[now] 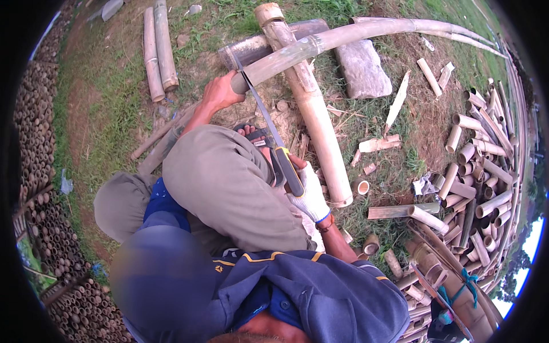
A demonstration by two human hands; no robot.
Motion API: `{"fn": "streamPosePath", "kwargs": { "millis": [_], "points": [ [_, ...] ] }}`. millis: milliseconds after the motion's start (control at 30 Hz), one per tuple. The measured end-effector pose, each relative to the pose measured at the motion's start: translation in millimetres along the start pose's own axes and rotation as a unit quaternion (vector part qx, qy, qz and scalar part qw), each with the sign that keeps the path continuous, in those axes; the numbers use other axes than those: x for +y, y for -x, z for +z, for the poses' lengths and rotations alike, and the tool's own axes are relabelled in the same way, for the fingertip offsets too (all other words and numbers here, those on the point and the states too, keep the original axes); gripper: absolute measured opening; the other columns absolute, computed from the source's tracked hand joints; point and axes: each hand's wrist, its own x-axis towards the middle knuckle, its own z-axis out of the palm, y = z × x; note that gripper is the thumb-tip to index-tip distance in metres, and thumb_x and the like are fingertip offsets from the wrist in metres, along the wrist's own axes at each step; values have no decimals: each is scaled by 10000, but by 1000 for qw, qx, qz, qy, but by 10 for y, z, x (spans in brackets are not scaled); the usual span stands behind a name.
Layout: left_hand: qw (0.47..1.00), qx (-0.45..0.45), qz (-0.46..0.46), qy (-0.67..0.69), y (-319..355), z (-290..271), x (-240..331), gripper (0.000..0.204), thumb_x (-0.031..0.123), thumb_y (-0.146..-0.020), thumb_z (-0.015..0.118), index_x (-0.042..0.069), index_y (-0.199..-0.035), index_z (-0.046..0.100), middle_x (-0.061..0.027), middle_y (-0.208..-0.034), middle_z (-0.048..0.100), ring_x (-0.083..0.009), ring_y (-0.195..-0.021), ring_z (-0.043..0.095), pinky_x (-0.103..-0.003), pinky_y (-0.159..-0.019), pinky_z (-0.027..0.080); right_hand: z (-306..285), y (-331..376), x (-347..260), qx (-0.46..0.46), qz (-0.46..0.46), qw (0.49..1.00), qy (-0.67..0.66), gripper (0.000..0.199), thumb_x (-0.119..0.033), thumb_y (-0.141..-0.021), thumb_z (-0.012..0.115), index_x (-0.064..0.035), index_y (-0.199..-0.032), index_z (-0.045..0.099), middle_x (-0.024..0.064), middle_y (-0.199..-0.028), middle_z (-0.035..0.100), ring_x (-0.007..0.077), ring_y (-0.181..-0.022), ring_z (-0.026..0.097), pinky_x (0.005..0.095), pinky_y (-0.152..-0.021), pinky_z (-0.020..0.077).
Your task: The person uses a hand saw to cut bamboo poles into shorter sections. They repeatedly position a bamboo pole on a wooden support, saw through it, and then move the cut piece aside. The process is repeated multiple times with different poles.
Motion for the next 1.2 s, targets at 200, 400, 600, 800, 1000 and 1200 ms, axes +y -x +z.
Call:
{"fn": "streamPosePath", "kwargs": {
  "millis": [200, 400, 600, 800, 1000, 1200],
  "points": [
    [1000, -9, 0, 6, 4, 33, -7, 863, 391, -672, 893, 122, -1461, 668, -257, -1193, 806, -434, -1125, 779, -529, -1000, 615, -90, 450, 418, 35, -1, 999, 35, 751, 35, -880, 710, -17, -1599, 497, 71, -1245, 647, 138, -993, 626, 278, -917, 548],
    [1000, 6, 27, 16, -27, 8, 101, 821, 419, -667, 892, 117, -1408, 709, -260, -1189, 806, -439, -1123, 779, -538, -997, 618, 187, -1084, 243, 54, -212, 971, 95, 803, -135, -880, 873, -12, -1584, 506, 153, -1322, 687, 234, -1106, 699, 376, -986, 568],
    [1000, 10, 15, 3, -66, 19, -31, 833, 452, -647, 886, 109, -1387, 716, -261, -1170, 808, -450, -1101, 779, -546, -981, 617, 108, -522, 404, 56, -186, 973, 126, 665, 26, -933, 694, -40, -1575, 531, 51, -1147, 642, 128, -931, 618, 264, -877, 538],
    [999, -8, 26, 38, -37, -13, -60, 842, 462, -641, 876, 113, -1389, 709, -257, -1153, 810, -459, -1088, 775, -548, -975, 612, -255, 426, 950, 6, -32, 999, 13, 799, -2, -928, 787, -142, -1655, 487, 32, -1103, 605, 82, -815, 587, 257, -696, 512],
    [999, -8, 29, 27, -36, -49, 52, 833, 468, -626, 879, 108, -1362, 730, -267, -1163, 806, -463, -1103, 771, -541, -995, 608, -10, -968, 358, 11, -172, 984, 45, 701, 77, -891, 697, -41, -1559, 520, 3, -1057, 580, 84, -840, 559, 257, -751, 500],
    [999, 6, 25, 35, -65, -7, -79, 852, 477, -619, 878, 106, -1373, 734, -276, -1178, 802, -463, -1115, 771, -536, -1006, 608, 93, -1177, 193, 39, -263, 954, 137, 675, 83, -896, 674, -32, -1544, 525, 19, -1006, 578, 102, -836, 562, 276, -773, 505]
  ]
}}
